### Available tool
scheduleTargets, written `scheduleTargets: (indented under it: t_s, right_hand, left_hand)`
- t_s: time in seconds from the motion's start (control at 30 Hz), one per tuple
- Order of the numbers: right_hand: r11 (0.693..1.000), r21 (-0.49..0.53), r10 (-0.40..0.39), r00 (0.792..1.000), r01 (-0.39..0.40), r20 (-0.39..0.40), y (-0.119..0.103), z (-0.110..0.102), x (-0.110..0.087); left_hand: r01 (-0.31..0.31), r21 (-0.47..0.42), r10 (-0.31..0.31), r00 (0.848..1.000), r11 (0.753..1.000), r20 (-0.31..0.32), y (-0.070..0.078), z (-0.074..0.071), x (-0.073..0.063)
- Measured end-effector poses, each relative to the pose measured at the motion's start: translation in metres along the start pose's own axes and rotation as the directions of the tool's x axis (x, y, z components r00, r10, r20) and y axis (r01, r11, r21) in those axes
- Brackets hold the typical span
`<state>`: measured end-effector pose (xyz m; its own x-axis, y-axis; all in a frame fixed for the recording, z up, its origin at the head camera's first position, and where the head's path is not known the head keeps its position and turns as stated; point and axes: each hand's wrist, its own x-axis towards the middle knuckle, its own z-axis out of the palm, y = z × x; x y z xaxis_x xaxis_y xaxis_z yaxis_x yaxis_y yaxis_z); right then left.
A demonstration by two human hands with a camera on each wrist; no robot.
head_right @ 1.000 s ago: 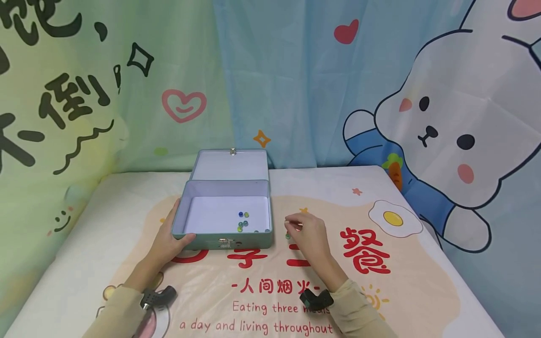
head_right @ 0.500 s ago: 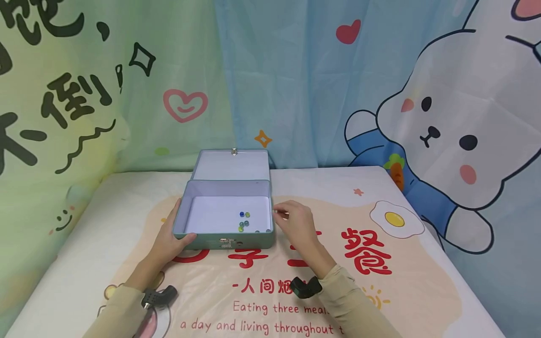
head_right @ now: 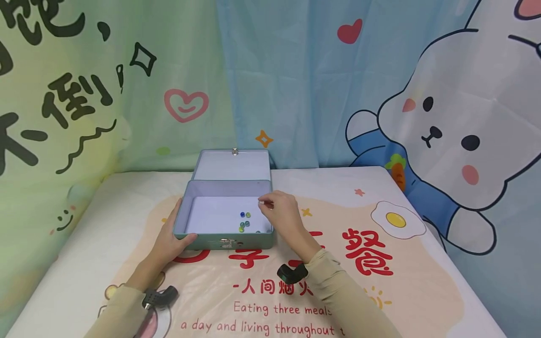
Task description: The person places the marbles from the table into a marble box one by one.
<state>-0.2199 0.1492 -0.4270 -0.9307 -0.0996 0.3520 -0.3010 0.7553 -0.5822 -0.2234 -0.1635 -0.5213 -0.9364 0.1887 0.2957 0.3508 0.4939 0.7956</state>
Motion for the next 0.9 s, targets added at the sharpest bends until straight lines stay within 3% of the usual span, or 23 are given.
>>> scheduleTargets:
  t_s: [0.4, 0.67, 0.9]
  right_hand:
    - [0.999, -0.044, 0.036, 0.995, -0.031, 0.098, -0.003, 0.018, 0.014]
    - [0.997, -0.072, 0.029, 0.990, -0.019, 0.141, -0.004, 0.026, 0.022]
    - [0.997, -0.073, 0.026, 0.983, -0.013, 0.181, -0.003, 0.030, 0.026]
  left_hand:
    - [-0.011, 0.060, 0.011, 1.000, 0.998, -0.001, 0.000, -0.003, -0.005]
    - [-0.063, 0.203, 0.067, 0.998, 0.977, -0.013, -0.001, -0.007, -0.003]
    - [-0.034, 0.263, 0.030, 0.999, 0.964, 0.019, 0.003, -0.010, 0.002]
